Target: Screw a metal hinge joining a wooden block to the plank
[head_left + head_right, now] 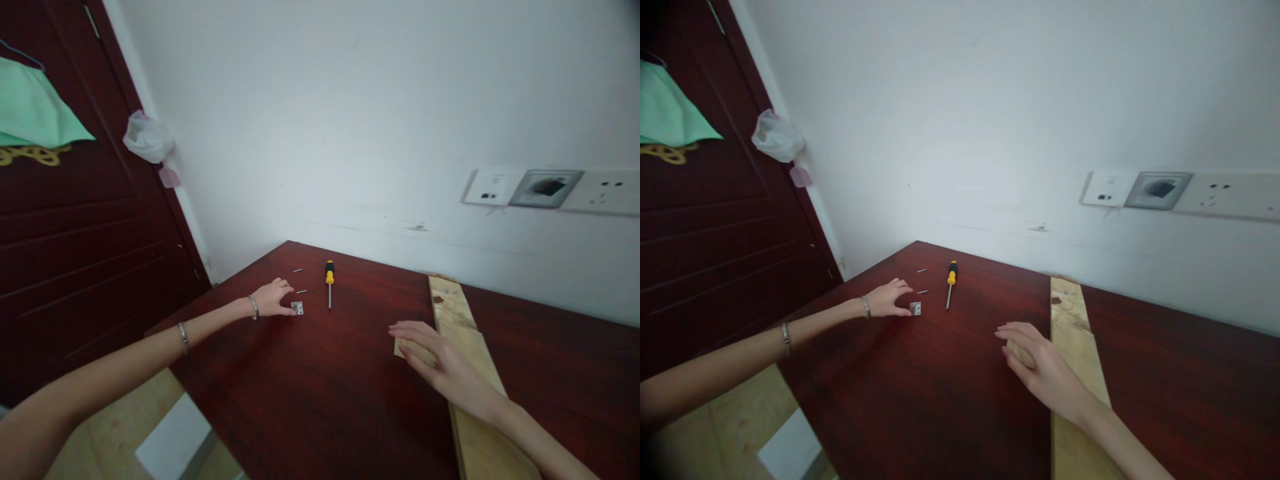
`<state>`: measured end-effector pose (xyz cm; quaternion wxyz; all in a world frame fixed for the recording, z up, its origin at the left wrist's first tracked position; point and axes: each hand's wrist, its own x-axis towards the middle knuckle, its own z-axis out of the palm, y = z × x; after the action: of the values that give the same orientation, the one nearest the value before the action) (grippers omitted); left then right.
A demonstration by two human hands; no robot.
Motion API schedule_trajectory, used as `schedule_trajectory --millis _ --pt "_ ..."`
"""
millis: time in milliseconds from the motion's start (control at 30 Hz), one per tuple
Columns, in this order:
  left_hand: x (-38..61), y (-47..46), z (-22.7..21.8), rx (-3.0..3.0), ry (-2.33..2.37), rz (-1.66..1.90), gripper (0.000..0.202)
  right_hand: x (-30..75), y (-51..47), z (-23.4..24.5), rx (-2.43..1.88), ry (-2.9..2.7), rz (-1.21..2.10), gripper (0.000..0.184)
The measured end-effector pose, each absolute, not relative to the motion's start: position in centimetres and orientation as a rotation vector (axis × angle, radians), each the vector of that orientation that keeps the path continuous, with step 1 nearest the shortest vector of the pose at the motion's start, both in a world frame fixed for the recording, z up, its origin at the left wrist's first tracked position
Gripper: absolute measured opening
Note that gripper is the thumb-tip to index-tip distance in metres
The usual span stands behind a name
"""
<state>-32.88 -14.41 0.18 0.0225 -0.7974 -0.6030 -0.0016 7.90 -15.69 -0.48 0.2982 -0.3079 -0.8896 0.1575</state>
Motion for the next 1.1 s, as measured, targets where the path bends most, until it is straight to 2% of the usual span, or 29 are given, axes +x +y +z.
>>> schedule_trajectory --millis 267,1100 --pt "-32.6 -13.9 -1.1 -2.514 -1.881 0.01 0.048 6.9 -19.8 -1.0 -0.837 -2.528 0.552 0.031" --pt "-32.3 -14.1 -2.5 -2.572 -1.93 -0.139 0.033 7.0 -21.8 -0.6 -0.798 -2.592 0.7 0.03"
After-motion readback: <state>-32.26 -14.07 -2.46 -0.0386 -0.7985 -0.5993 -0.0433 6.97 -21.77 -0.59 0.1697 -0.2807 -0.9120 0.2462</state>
